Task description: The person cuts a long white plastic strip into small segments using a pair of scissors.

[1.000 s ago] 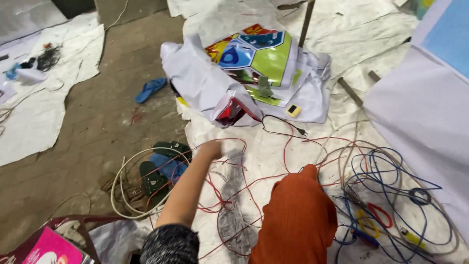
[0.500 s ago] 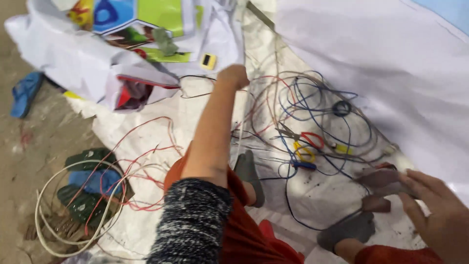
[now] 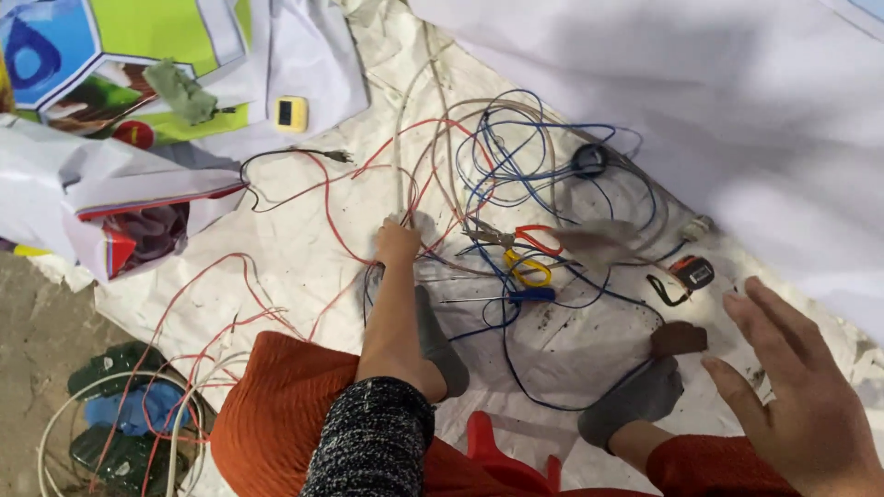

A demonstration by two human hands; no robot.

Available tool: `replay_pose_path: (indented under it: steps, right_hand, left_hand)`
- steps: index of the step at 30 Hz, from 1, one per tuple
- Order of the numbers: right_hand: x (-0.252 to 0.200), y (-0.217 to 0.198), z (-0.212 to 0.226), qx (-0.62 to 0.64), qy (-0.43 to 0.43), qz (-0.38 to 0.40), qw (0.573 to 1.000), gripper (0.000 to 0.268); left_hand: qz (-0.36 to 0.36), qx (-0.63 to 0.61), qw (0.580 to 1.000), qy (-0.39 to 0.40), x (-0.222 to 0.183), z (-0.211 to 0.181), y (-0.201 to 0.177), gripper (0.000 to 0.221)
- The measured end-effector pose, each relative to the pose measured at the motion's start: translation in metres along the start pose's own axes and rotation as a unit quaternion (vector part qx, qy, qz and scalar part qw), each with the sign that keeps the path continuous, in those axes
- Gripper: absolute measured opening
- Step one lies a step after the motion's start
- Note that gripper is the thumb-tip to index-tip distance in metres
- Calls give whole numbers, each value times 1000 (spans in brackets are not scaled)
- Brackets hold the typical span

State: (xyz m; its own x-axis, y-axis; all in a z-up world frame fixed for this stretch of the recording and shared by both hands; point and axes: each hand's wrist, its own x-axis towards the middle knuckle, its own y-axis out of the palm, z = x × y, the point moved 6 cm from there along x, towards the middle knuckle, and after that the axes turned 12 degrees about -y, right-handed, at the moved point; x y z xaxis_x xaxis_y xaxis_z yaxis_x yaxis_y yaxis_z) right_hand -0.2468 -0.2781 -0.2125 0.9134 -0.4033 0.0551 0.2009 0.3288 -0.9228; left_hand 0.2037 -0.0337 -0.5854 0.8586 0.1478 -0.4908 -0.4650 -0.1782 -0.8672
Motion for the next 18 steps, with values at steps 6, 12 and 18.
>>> replay_pose_path:
  steps: [6, 12, 18]
  right_hand:
    - [6, 3, 14, 11, -19, 47, 999, 64]
    - [-2, 2, 10, -1, 38, 79, 996, 56]
    - [-15, 9, -2, 3, 60, 54, 997, 66]
  left_hand:
    - [-100, -100, 970, 196, 11, -34, -8, 26]
    - [89, -242, 942, 213, 56, -93, -119, 19]
    - [-34, 67, 900, 429, -79, -89, -293, 36]
